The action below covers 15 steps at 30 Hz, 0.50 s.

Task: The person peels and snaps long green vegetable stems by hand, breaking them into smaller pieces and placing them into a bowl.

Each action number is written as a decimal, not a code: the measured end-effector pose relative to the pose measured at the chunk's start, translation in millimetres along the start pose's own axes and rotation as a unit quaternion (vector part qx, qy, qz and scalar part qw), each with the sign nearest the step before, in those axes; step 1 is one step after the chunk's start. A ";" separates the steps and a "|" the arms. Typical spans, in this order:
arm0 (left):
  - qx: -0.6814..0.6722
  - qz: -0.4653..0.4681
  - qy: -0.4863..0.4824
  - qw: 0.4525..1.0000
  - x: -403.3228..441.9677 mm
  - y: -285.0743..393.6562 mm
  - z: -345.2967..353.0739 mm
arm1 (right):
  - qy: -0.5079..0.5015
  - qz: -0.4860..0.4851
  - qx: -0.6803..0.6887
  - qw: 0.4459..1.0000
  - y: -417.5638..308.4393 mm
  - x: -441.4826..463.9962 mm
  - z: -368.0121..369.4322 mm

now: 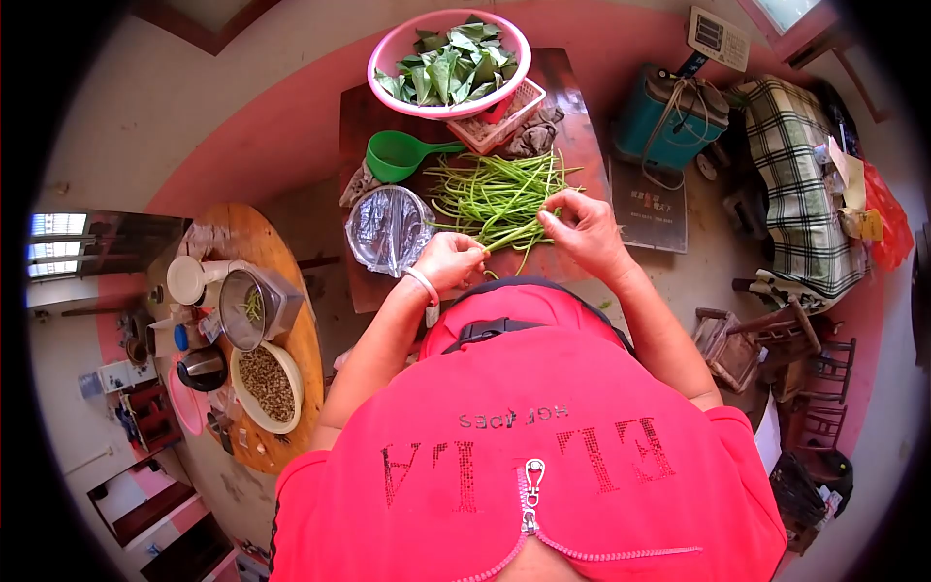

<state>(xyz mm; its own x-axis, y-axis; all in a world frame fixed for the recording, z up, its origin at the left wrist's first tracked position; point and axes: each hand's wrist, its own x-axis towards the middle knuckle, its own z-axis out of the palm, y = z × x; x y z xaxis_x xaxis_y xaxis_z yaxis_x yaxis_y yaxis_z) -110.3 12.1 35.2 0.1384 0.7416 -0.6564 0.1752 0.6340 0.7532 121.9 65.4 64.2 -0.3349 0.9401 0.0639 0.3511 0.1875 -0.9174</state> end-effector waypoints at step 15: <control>-0.181 -0.027 -0.161 0.970 -16.3 13.6 -1.4 | 0.012 0.050 0.110 0.993 12.5 -1.4 10.9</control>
<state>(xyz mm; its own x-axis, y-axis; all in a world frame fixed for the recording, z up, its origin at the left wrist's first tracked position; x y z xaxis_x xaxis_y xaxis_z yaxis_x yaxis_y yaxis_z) -111.5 9.0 56.2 0.4459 0.6352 -0.6306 -0.1544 0.7486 0.6448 117.2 63.3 48.3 -0.2857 0.9580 -0.0250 0.1817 0.0286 -0.9829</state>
